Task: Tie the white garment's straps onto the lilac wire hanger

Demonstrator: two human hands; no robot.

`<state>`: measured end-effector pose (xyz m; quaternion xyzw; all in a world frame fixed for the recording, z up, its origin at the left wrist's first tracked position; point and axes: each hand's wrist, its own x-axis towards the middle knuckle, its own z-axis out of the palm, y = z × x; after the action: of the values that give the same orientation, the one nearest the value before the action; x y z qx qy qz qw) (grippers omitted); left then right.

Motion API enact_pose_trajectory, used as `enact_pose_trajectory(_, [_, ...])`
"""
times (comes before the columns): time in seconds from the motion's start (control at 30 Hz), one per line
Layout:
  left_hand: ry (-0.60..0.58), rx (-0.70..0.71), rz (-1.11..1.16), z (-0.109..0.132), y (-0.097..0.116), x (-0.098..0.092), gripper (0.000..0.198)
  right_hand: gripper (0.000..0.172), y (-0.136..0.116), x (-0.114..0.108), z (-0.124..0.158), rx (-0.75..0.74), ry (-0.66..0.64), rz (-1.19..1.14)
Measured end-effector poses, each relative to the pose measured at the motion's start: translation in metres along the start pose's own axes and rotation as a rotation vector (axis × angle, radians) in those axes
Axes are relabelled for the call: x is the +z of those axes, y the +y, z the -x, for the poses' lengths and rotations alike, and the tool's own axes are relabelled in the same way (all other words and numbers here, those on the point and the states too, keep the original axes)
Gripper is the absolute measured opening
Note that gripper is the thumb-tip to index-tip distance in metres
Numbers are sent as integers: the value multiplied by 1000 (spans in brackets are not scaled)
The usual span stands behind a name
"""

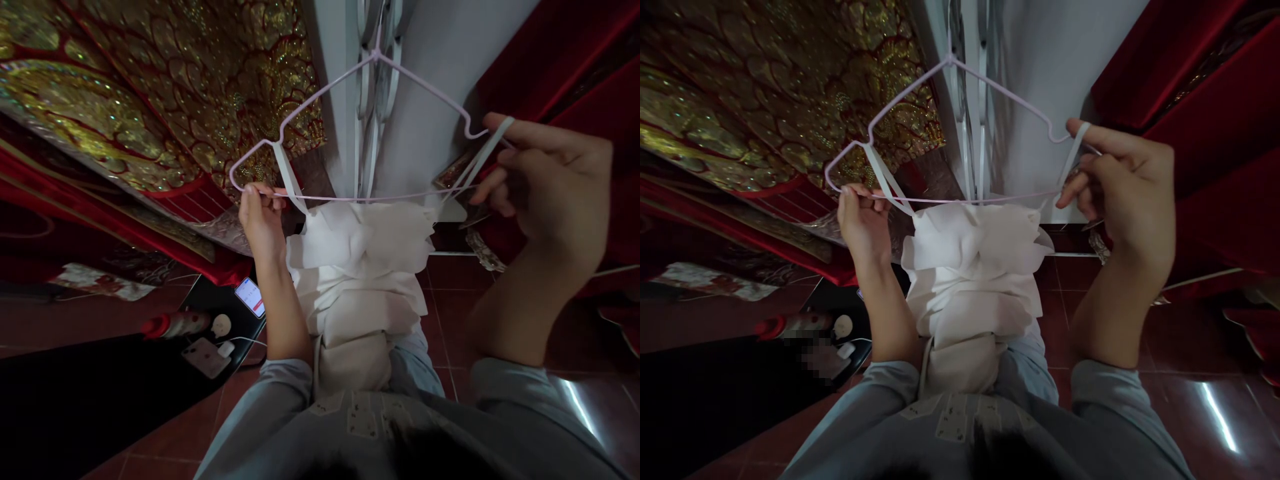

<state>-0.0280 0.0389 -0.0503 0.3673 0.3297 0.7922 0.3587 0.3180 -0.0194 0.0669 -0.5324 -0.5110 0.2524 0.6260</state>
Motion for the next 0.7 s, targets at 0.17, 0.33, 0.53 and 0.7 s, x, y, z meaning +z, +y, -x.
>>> enact_pose_trajectory(0.17, [-21, 16, -52, 2, 1, 0, 73, 23, 6, 19, -3, -26, -30, 48])
enact_pose_trajectory(0.33, [-12, 2, -80, 2, 5, 1, 73, 27, -16, 19, -3, -158, 42, 406])
enact_pose_trajectory(0.53, [3, 5, -86, 5, 4, 1, 60, 39, -30, 18, -21, -25, 35, 514])
enact_pose_trajectory(0.7, [50, -54, -59, 7, 5, 8, 57, 20, -3, 32, 3, -342, 134, 19])
